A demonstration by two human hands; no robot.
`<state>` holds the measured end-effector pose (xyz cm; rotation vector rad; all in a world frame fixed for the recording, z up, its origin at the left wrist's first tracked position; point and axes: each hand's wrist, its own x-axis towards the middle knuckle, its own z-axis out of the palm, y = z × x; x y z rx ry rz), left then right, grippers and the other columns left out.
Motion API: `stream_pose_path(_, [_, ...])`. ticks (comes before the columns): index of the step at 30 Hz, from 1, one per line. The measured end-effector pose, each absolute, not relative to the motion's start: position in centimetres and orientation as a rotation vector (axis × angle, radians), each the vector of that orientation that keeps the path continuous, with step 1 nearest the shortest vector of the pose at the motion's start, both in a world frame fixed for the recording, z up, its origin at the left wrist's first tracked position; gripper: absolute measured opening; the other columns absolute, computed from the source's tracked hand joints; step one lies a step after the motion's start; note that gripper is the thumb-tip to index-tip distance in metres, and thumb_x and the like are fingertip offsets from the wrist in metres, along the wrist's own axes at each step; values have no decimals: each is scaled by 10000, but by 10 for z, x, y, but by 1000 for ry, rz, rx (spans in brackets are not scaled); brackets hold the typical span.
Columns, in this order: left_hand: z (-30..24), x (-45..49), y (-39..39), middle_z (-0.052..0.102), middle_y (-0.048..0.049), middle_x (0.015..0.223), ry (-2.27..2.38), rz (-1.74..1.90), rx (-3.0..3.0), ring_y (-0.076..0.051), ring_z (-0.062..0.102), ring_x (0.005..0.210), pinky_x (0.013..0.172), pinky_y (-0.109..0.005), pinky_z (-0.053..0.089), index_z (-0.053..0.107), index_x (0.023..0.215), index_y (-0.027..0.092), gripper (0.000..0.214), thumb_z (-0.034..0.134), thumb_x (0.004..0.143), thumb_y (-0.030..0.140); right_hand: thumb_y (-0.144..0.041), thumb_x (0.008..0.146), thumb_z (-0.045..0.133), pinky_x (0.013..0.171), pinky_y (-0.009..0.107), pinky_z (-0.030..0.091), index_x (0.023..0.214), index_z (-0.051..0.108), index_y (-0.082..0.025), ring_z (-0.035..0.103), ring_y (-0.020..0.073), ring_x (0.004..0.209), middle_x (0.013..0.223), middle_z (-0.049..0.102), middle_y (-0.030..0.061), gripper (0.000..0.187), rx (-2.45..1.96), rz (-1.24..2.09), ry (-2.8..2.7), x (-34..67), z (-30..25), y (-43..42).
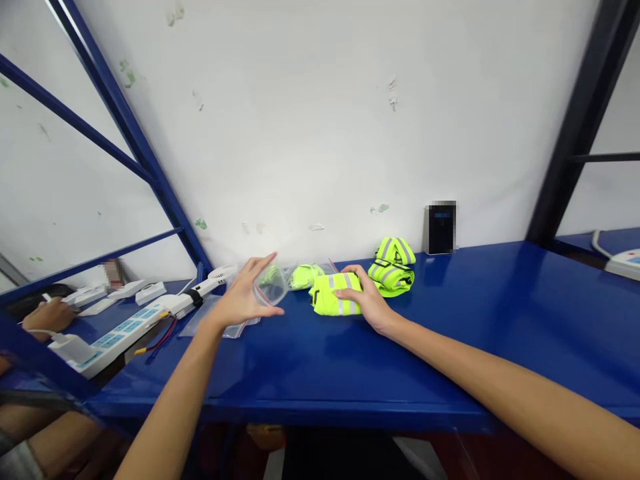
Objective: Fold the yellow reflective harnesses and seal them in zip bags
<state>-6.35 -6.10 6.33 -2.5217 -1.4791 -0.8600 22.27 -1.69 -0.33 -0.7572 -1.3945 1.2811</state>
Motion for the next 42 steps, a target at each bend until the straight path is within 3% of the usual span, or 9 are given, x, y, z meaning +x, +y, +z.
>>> stream_pose_path(2, [59,-29,-56,526,-90,1267,-1250,-945,-2542,-284,492,1180,1049,-454,365,444,1370,277,839,764,633,519,-273,631,739,643,275,471,1076,493,-300,581,173,714,798,580,-48,509,-681,1363,-1252,222,2,-23])
stream_pose_path(4, [51,-2,-44,574,-84,1212,-1104,-1003,-2574,-270,527,1128,1028,-441,387,497,1311,260,722,748,663,454,-276,631,744,675,301,494,1130,481,-314,609,184,739,843,613,-36,565,-622,1422,-1149,224,6,-24])
stream_pose_path(9, [26,30,-17,544,-103,1250,-1135,-1058,-2481,-268,504,1164,1031,-434,385,424,1368,227,786,718,649,347,-283,587,789,749,333,510,1039,526,-266,622,211,843,933,641,-10,523,-688,1270,-1148,230,-1,-9])
stream_pose_path(16, [3,36,-29,484,-108,1333,-1255,-795,-2406,-298,440,1245,1132,-530,177,365,1413,266,839,723,681,464,-381,620,763,775,361,479,1040,522,-221,581,226,845,906,602,12,510,-990,859,-1443,229,-12,-3])
stream_pose_path(23, [-1,51,-30,433,-153,1350,-1334,-672,-2310,-337,385,1286,1109,-606,139,219,1488,271,1030,736,652,576,-405,622,745,783,369,451,1033,499,-213,566,236,835,913,595,21,516,-1063,835,-1477,224,-11,-8])
stream_pose_path(31, [-1,69,-32,441,-144,1351,-1256,-698,-2275,-360,281,1372,1128,-598,102,303,1465,284,878,688,718,542,-339,660,700,803,344,440,998,505,-219,553,218,838,887,574,5,409,-917,879,-1457,217,-19,-9])
stream_pose_path(36, [1,84,-41,380,-159,1435,-1213,-798,-2333,-350,227,1413,1136,-579,112,272,1472,257,927,686,702,564,-335,686,650,863,331,439,1000,494,-234,543,212,940,949,578,3,365,-812,918,-1348,217,-21,-7])
stream_pose_path(42, [0,66,-44,262,-177,1529,-1269,-765,-2242,-393,131,1438,1115,-646,36,258,1471,218,967,692,683,572,-332,612,736,724,332,493,977,452,-247,573,206,802,845,564,-17,470,-800,1111,-1314,221,-9,-9])
